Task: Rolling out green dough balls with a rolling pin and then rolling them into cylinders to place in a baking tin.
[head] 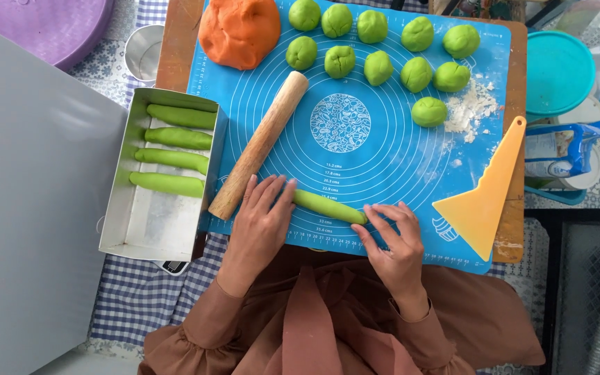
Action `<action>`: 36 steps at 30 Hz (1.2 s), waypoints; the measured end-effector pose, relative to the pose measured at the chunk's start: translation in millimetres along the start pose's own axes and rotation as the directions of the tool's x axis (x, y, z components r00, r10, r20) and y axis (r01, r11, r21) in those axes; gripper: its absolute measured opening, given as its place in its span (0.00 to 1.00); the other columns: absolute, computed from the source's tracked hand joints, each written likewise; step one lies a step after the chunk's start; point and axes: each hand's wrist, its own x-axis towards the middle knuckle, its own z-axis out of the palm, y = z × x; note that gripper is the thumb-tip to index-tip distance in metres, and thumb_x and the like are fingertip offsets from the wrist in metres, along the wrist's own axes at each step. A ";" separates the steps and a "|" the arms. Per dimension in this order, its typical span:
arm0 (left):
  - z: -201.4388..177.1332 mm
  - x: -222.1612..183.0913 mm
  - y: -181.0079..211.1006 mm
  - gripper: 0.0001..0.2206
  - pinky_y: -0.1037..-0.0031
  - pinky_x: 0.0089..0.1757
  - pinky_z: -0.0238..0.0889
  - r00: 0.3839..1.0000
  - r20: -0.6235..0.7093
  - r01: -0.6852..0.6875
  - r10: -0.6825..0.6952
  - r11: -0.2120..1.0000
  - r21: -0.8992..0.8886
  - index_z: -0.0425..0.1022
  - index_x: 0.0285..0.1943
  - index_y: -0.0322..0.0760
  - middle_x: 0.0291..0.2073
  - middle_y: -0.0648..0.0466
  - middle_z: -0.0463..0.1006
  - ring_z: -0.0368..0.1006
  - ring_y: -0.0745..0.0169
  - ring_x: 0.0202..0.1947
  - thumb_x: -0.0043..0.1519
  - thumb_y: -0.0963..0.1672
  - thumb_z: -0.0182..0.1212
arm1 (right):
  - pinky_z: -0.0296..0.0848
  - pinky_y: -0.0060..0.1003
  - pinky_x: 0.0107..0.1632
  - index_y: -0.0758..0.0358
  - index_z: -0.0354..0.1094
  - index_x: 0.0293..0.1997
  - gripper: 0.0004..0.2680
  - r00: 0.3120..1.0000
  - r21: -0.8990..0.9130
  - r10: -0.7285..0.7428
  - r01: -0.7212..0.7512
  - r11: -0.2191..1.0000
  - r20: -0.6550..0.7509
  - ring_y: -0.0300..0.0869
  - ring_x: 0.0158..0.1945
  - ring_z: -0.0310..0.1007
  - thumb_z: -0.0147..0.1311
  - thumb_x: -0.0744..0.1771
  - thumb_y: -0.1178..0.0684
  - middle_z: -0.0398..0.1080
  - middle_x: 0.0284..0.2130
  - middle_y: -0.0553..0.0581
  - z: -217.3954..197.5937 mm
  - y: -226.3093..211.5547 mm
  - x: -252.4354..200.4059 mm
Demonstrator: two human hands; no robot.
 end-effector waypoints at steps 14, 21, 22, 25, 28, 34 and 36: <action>-8.3 7.7 5.7 0.13 0.49 0.61 0.60 0.995 0.075 0.084 -0.073 0.985 -0.153 0.78 0.58 0.33 0.51 0.42 0.79 0.72 0.43 0.59 0.66 0.41 0.58 | 0.68 0.50 0.65 0.60 0.80 0.44 0.06 0.984 0.109 0.168 -0.173 0.979 0.058 0.50 0.55 0.74 0.65 0.65 0.55 0.74 0.45 0.54 -11.3 -10.2 7.9; -4.7 13.3 12.2 0.21 0.49 0.67 0.43 0.987 0.061 -0.129 0.146 0.966 -0.226 0.74 0.66 0.40 0.62 0.43 0.73 0.63 0.43 0.68 0.62 0.43 0.65 | 0.66 0.52 0.66 0.58 0.80 0.45 0.06 0.968 0.143 0.233 -0.244 0.959 0.092 0.51 0.55 0.74 0.64 0.65 0.54 0.74 0.45 0.54 -8.0 -11.7 8.5; 0.6 16.8 15.1 0.21 0.49 0.67 0.43 0.988 0.061 -0.125 0.142 0.967 -0.222 0.74 0.66 0.40 0.62 0.43 0.73 0.63 0.43 0.68 0.62 0.43 0.65 | 0.66 0.52 0.66 0.58 0.80 0.45 0.06 0.969 0.147 0.230 -0.242 0.959 0.095 0.51 0.55 0.74 0.64 0.65 0.54 0.74 0.45 0.54 -8.1 -10.8 9.0; 11.3 19.4 25.1 0.22 0.44 0.66 0.46 0.970 0.069 -0.220 0.233 0.963 -0.153 0.73 0.67 0.41 0.58 0.43 0.77 0.69 0.43 0.63 0.62 0.44 0.64 | 0.67 0.51 0.65 0.57 0.79 0.48 0.07 0.980 0.127 0.174 -0.185 0.974 0.096 0.49 0.56 0.73 0.61 0.67 0.53 0.73 0.46 0.53 -8.5 -8.5 6.7; 6.3 20.8 34.7 0.19 0.42 0.62 0.57 0.969 0.066 -0.233 0.237 0.970 -0.064 0.78 0.59 0.38 0.46 0.45 0.79 0.75 0.45 0.52 0.58 0.38 0.63 | 0.68 0.50 0.65 0.58 0.78 0.50 0.07 0.987 0.132 0.142 -0.151 0.980 0.073 0.50 0.56 0.73 0.59 0.68 0.55 0.73 0.46 0.54 -12.6 -11.1 7.7; -61.2 15.8 24.1 0.18 0.49 0.66 0.50 0.971 0.166 -0.129 0.173 0.961 -0.244 0.70 0.61 0.36 0.48 0.51 0.73 0.69 0.53 0.49 0.60 0.41 0.58 | 0.72 0.43 0.56 0.69 0.75 0.48 0.07 0.979 0.132 0.188 -0.196 0.972 0.074 0.49 0.50 0.73 0.58 0.67 0.61 0.74 0.47 0.63 -17.9 -14.4 7.5; -105.2 14.9 10.4 0.21 0.50 0.64 0.59 0.990 0.114 -0.025 0.081 0.904 -0.427 0.74 0.59 0.37 0.48 0.53 0.80 0.78 0.56 0.50 0.55 0.40 0.68 | 0.72 0.45 0.57 0.73 0.74 0.49 0.06 0.978 0.130 0.199 -0.206 0.970 0.065 0.51 0.51 0.72 0.56 0.69 0.64 0.74 0.48 0.67 -17.3 -10.9 4.1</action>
